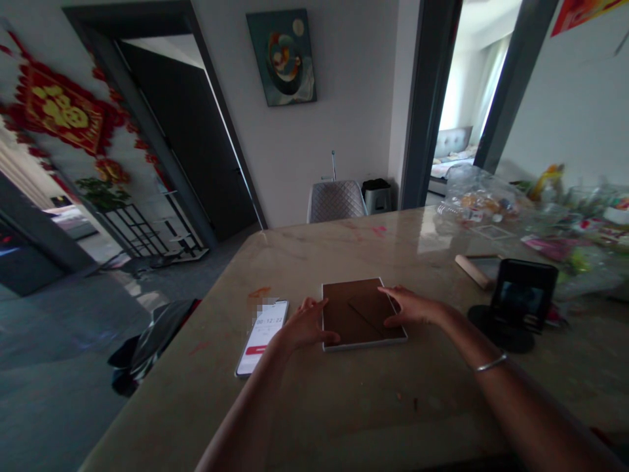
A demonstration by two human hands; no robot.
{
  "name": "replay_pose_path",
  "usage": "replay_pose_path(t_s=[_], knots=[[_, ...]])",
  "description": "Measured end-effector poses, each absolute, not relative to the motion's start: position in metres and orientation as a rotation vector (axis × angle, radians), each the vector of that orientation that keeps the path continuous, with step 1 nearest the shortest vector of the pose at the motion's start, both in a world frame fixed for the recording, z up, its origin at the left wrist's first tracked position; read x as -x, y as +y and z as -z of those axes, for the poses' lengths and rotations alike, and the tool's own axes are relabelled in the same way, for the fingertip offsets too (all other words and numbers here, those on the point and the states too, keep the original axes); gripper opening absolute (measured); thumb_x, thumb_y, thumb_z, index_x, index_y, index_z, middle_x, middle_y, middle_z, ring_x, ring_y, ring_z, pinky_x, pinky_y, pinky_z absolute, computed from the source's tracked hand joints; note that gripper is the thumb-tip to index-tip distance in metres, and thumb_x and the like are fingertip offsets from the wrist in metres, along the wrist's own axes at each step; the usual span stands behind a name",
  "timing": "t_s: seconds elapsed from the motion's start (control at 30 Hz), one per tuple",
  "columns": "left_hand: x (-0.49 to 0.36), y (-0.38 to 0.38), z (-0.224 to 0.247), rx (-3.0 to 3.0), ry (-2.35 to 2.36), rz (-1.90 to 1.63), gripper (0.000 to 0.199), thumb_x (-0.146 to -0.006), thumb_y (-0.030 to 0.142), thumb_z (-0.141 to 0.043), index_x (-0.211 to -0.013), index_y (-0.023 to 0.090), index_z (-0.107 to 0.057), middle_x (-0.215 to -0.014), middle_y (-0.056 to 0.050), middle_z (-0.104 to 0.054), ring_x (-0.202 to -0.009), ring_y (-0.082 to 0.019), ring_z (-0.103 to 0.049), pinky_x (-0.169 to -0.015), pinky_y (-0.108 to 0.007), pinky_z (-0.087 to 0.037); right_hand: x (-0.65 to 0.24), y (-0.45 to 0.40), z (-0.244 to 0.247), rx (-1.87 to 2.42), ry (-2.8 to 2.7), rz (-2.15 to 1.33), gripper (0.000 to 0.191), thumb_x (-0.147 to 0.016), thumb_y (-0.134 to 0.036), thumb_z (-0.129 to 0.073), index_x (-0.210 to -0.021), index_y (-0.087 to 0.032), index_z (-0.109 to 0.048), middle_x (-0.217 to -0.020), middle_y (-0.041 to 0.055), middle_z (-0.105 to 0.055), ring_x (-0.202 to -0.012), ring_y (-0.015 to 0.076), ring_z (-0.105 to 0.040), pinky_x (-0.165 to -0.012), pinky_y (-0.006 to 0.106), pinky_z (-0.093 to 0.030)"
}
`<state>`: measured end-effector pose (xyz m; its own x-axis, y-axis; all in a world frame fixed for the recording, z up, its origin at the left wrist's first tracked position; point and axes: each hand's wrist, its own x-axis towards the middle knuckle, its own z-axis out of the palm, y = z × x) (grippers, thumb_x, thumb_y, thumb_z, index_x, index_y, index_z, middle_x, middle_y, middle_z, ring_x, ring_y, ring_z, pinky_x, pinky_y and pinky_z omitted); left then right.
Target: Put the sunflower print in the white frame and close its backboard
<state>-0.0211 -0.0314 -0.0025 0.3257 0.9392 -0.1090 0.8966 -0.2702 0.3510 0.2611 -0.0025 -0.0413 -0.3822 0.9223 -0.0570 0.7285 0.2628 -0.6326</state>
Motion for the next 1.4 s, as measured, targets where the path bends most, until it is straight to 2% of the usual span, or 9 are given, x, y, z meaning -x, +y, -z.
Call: replay_pose_path(t_s=[0.13,0.3,0.43,0.6,0.73,0.9,1.13,1.23,1.4], knots=[[0.024,-0.023,0.010,-2.150,1.714,-0.332,0.083,-0.061,0.062,-0.052,-0.129,0.017,-0.034,-0.114,-0.014,-0.047,-0.100,-0.024,-0.049,-0.084,-0.032,-0.037,-0.260,0.000,0.033,1.443,-2.083,-0.817,0.063,-0.070,-0.044,-0.056,-0.123,-0.013,-0.042,-0.106,0.0147,-0.057,-0.089,0.0220,-0.056,-0.078,0.035,-0.043],[0.016,-0.025,0.010,-2.231,1.825,-0.385,0.064,-0.070,0.056,-0.048,-0.124,0.023,-0.041,-0.112,-0.012,-0.050,-0.101,-0.024,-0.049,-0.085,-0.034,-0.037,-0.245,-0.002,0.029,1.272,-2.148,-0.405,0.046,-0.078,-0.041,-0.046,-0.117,-0.019,-0.048,-0.121,0.0107,-0.049,-0.111,0.0212,-0.044,-0.094,0.036,-0.033],[0.008,-0.028,0.010,-2.406,1.827,-0.361,0.059,-0.073,0.053,-0.047,-0.124,0.023,-0.041,-0.131,-0.009,-0.038,-0.117,-0.026,-0.035,-0.095,-0.037,-0.027,-0.224,-0.005,0.037,1.370,-2.223,-0.315,0.054,-0.082,-0.044,-0.036,-0.129,-0.017,-0.034,-0.129,0.0103,-0.042,-0.123,0.0226,-0.030,-0.100,0.039,-0.024],[-0.001,-0.018,0.020,-2.419,1.830,-0.372,0.062,-0.081,0.046,-0.036,-0.134,0.018,-0.021,-0.134,-0.010,-0.035,-0.125,-0.025,-0.024,-0.100,-0.039,-0.018,-0.218,-0.003,0.046,1.541,-2.237,-0.306,0.061,-0.082,-0.048,-0.032,-0.134,-0.018,-0.022,-0.131,0.0109,-0.040,-0.128,0.0246,-0.018,-0.102,0.043,-0.015],[-0.008,-0.011,0.025,-2.469,1.840,-0.322,0.059,-0.084,0.047,-0.028,-0.134,0.018,-0.019,-0.134,-0.012,-0.035,-0.127,-0.025,-0.020,-0.102,-0.042,-0.012,-0.221,0.000,0.046,1.577,-2.260,-0.318,0.063,-0.082,-0.051,-0.030,-0.134,-0.016,-0.023,-0.131,0.0120,-0.040,-0.128,0.0258,-0.017,-0.103,0.043,-0.012],[-0.014,-0.014,0.022,-2.492,1.864,-0.290,0.061,-0.083,0.051,-0.025,-0.134,0.017,-0.022,-0.132,-0.016,-0.037,-0.126,-0.027,-0.022,-0.101,-0.044,-0.013,-0.220,0.000,0.042,1.588,-2.252,-0.323,0.062,-0.082,-0.051,-0.030,-0.134,-0.017,-0.024,-0.130,0.0118,-0.041,-0.127,0.0262,-0.020,-0.103,0.045,-0.012],[-0.015,-0.018,0.023,-2.452,1.855,-0.316,0.059,-0.084,0.049,-0.025,-0.133,0.018,-0.022,-0.135,-0.011,-0.034,-0.128,-0.026,-0.016,-0.102,-0.045,-0.011,-0.229,-0.004,0.036,1.560,-2.145,-0.425,0.057,-0.084,-0.046,-0.029,-0.134,-0.019,-0.022,-0.132,0.0090,-0.039,-0.127,0.0234,-0.023,-0.102,0.045,-0.014],[-0.011,-0.022,0.020,-2.424,1.834,-0.291,0.065,-0.080,0.055,-0.026,-0.134,0.019,-0.021,-0.137,-0.007,-0.030,-0.129,-0.028,-0.010,-0.102,-0.047,-0.009,-0.240,-0.006,0.033,1.520,-2.162,-0.446,0.067,-0.077,-0.048,-0.042,-0.134,-0.021,-0.020,-0.137,0.0085,-0.031,-0.128,0.0246,-0.017,-0.102,0.044,-0.014],[-0.003,-0.031,0.009,-2.348,1.734,-0.140,0.091,-0.065,0.070,-0.037,-0.136,0.019,-0.012,-0.143,-0.008,-0.012,-0.130,-0.030,-0.002,-0.102,-0.047,-0.005,-0.250,-0.010,0.027,1.478,-2.313,-0.678,0.096,-0.060,-0.056,-0.060,-0.136,-0.018,-0.015,-0.142,0.0115,-0.015,-0.129,0.0267,-0.010,-0.104,0.042,-0.013]])
